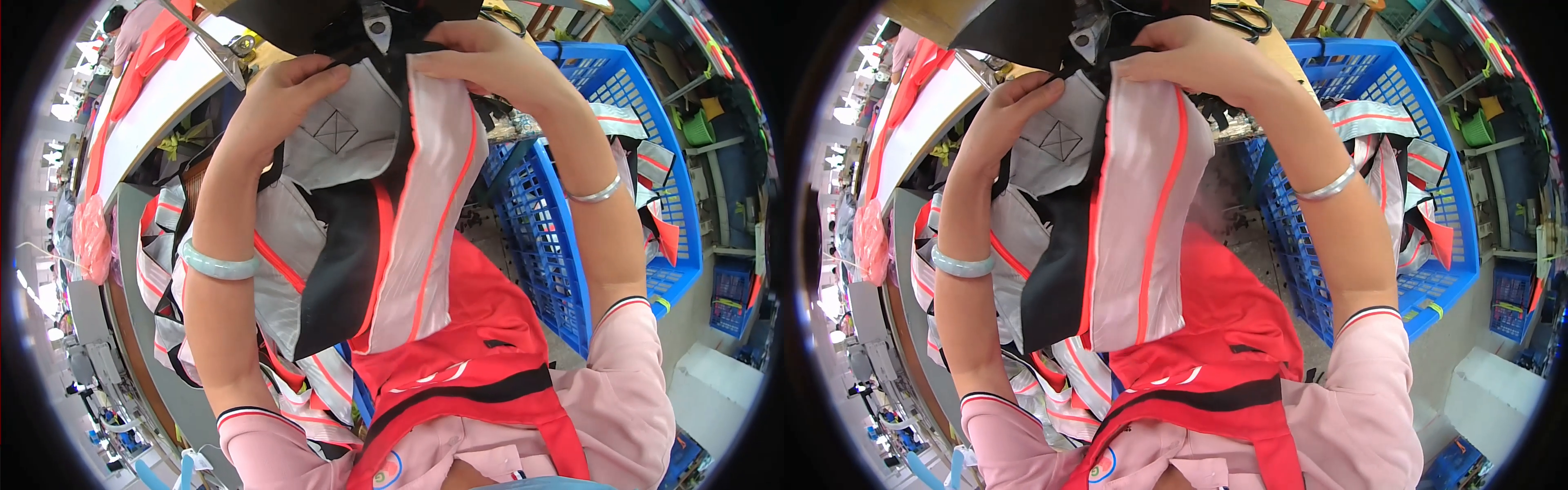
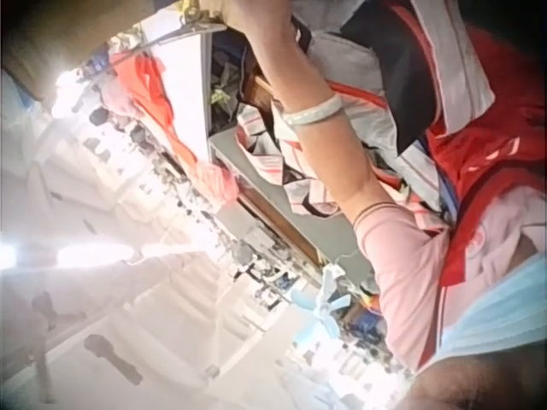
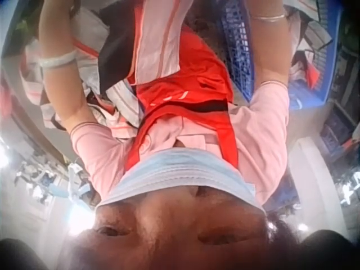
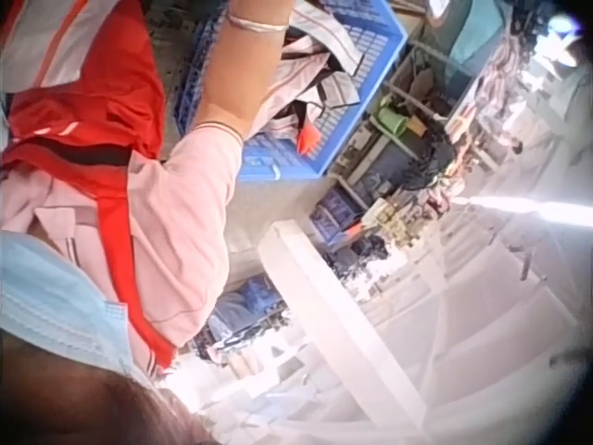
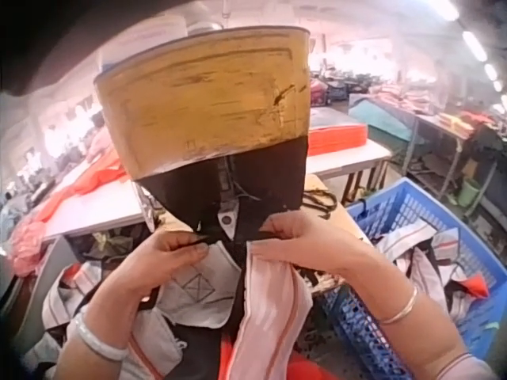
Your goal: Sewing reflective tape and components onto safety vests using an industrial sewing machine.
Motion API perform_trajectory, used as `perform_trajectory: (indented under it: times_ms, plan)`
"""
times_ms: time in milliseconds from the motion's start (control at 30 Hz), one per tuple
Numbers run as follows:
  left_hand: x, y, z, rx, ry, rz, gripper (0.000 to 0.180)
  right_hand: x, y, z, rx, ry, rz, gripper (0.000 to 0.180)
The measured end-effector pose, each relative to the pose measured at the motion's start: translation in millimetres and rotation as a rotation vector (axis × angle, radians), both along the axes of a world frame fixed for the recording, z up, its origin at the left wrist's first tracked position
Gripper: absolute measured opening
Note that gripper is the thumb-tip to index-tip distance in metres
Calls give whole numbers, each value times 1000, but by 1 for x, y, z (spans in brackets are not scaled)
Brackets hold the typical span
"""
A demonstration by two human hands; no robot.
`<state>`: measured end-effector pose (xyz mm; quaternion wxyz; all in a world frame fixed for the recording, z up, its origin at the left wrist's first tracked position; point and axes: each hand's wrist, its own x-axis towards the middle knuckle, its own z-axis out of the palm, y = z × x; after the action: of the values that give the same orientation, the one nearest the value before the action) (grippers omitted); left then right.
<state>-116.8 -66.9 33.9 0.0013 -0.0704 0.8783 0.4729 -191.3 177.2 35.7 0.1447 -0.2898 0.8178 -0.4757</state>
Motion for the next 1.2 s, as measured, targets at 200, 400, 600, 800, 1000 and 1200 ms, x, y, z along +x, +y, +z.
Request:
perform_trajectory:
  times_ms: [200,400,600,800,1000,1200]
  plan:
    - [39,-3,-21,230,-131,-145,22,79,24,5,70,653,190,31]
    - [38,64,-17,68,-187,-571,22,138,-11,-4,377,1050,573,25]
    - [49,84,-35,342,-370,-529,23,165,-14,-32,545,1173,459,45]
    - [49,96,-43,112,-447,-679,21,170,-3,-59,431,1126,484,44]
    - [49,89,-63,-59,-115,-537,32,143,-13,-89,563,836,434,28]
    - [122,76,-63,-165,111,-334,40,114,38,-72,362,426,86,15]
